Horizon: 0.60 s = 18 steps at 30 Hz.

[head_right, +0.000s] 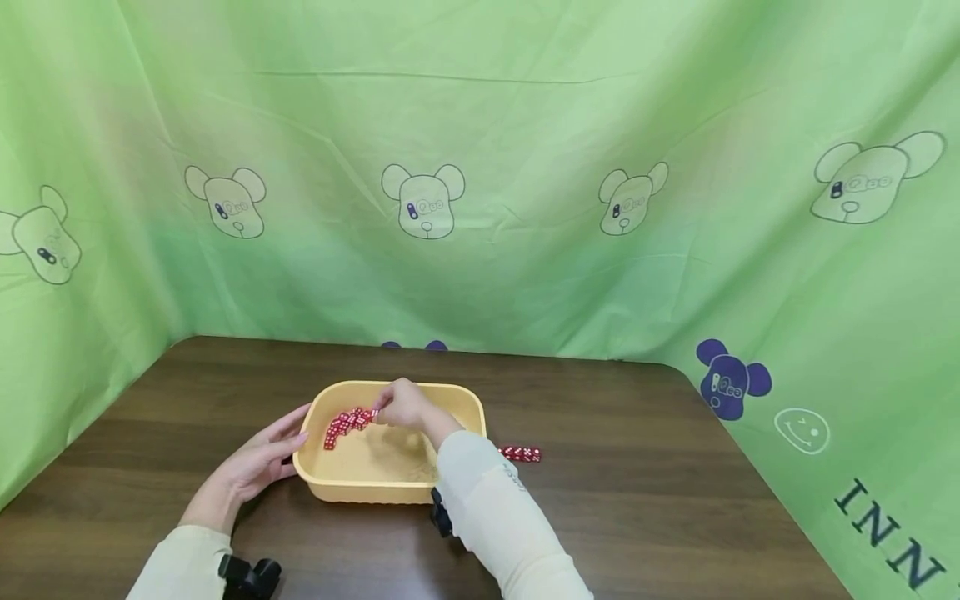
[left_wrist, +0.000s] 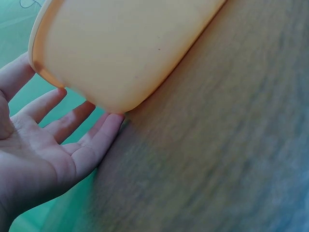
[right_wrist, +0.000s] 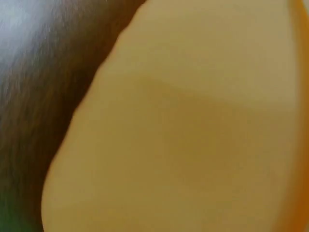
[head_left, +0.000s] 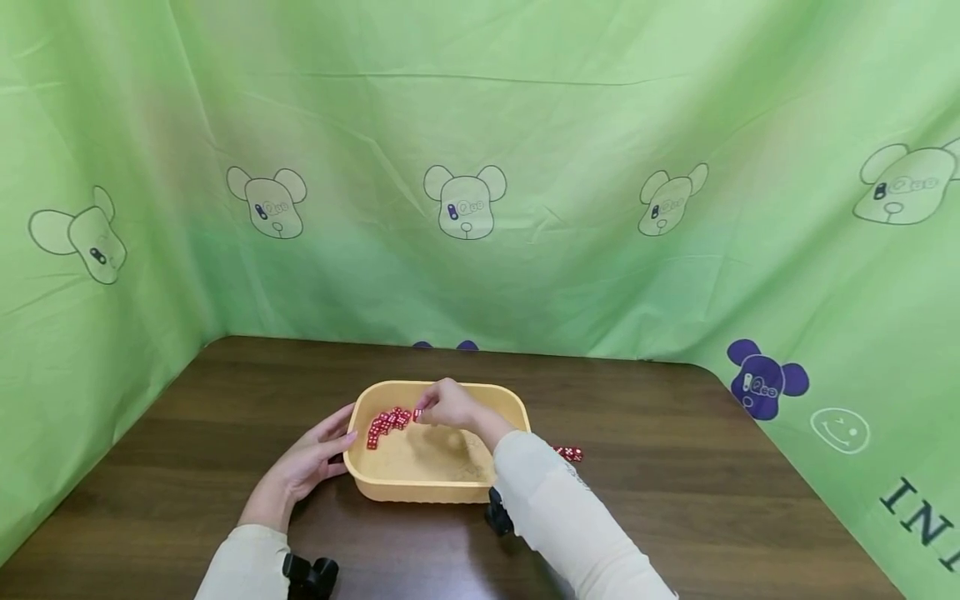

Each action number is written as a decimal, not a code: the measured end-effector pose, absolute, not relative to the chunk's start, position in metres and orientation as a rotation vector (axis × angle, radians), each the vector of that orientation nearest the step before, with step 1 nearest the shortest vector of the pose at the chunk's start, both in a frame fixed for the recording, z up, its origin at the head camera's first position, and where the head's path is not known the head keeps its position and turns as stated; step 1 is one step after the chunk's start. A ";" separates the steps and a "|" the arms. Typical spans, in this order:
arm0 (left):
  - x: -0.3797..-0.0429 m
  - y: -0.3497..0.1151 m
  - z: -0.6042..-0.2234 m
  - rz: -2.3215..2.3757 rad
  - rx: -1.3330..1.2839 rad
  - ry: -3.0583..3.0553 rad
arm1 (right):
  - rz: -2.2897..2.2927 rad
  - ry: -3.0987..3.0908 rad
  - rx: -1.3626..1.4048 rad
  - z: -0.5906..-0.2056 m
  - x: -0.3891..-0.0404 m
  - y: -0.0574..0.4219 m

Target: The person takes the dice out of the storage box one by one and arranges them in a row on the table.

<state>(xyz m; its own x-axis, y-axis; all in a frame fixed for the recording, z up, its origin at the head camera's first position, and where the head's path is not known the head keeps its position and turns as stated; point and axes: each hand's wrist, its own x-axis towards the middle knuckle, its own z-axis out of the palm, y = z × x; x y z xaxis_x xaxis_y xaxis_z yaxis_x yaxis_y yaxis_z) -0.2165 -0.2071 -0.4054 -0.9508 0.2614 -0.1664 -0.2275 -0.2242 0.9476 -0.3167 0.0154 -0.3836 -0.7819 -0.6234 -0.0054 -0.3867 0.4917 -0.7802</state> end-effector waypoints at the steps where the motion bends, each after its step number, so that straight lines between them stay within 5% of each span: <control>1: -0.217 -0.207 -0.406 2.240 0.039 1.724 | -1.186 2.460 -0.866 -0.377 -0.313 0.018; 18: -0.216 -0.207 -0.405 2.237 0.032 1.715 | -1.245 2.537 -0.760 -0.328 -0.299 0.059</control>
<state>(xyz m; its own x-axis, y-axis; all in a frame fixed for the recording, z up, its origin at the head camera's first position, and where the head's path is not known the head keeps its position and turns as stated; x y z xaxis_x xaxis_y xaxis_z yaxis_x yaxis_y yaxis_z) -0.2156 -0.2075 -0.4049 -0.9481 0.2651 -0.1755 -0.2383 -0.2271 0.9443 -0.2991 0.0586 -0.3280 -0.8437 -0.5358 0.0333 -0.3541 0.5087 -0.7848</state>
